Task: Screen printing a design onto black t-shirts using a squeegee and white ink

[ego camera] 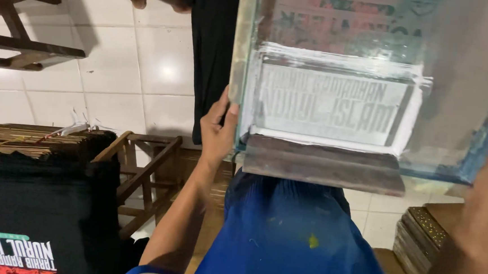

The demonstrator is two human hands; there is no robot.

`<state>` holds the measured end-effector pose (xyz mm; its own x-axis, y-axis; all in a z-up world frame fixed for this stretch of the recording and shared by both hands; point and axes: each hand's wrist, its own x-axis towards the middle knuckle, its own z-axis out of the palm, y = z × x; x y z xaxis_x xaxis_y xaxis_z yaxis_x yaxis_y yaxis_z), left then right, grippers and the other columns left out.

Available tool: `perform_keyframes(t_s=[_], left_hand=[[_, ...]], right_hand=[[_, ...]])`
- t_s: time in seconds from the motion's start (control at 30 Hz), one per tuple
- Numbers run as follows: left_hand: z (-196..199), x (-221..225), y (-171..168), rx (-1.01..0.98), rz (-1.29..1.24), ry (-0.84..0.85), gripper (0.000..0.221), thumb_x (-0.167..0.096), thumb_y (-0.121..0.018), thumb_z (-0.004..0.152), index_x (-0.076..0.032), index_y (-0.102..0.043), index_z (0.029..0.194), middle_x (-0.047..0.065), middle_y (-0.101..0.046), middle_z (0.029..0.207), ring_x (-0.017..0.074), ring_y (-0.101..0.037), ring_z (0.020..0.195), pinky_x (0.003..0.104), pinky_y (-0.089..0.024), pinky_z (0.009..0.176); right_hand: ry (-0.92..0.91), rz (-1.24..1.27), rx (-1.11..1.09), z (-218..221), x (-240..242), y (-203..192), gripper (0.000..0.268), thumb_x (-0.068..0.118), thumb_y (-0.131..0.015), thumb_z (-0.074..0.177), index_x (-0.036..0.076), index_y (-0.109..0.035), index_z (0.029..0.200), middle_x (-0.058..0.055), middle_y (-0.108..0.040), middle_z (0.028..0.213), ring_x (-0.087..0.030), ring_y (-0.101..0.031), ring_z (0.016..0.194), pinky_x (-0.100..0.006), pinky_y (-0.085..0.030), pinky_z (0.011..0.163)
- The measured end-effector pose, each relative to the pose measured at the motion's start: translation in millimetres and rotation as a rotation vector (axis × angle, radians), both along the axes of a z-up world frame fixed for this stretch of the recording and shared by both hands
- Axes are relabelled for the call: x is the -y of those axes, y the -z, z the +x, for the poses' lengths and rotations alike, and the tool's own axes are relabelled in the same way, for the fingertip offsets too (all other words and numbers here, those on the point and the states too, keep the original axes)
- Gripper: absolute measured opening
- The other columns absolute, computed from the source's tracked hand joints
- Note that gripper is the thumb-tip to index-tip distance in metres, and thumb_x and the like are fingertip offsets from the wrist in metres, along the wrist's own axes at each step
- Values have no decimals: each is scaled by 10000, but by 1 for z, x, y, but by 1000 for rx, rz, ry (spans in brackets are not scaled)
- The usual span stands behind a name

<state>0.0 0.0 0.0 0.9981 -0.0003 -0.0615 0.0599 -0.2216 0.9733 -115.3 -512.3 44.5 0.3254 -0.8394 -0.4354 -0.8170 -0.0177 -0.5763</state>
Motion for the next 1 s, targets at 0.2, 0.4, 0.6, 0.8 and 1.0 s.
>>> perform_keyframes(t_s=[0.2,0.4,0.6,0.8,1.0], left_hand=[[-6,-20,20,-171,140,-85,618,-487,-545,1045,-112,-481,1533,89,-617,1215,209,-545,1251,369,-488,1016],[-5,-12,27,-173,183,-116,645,-510,-542,1044,-100,-476,1537,19,-613,1085,189,-484,1211,366,-471,1002],[-4,-8,17,-150,250,-121,588,-521,-517,1061,-175,-499,1535,34,-586,1087,170,-522,1145,335,-488,927],[-3,-8,16,-149,280,-121,598,-548,-507,1055,-186,-508,1531,33,-576,1060,163,-534,1122,323,-495,880],[-4,-9,21,-146,286,-134,581,-502,-531,1057,-155,-513,1522,58,-623,1083,182,-543,1147,337,-501,887]], right_hand=[[-156,-196,28,16,-1,70,660,505,-621,1290,208,-216,862,5,-156,806,-160,-215,729,-518,-413,682],[-130,-144,116,11,39,129,619,449,-712,1270,209,-326,850,48,-218,774,-101,-226,726,-369,-221,581],[-245,-204,142,1,64,153,712,363,-718,1325,174,-279,797,38,-234,742,-96,-234,721,-354,-172,624],[-212,-157,212,2,56,146,605,371,-715,1286,187,-318,869,54,-240,797,-84,-243,739,-328,-208,641],[-229,-187,138,13,37,122,715,343,-696,1293,186,-210,792,32,-166,740,-107,-190,700,-356,-139,604]])
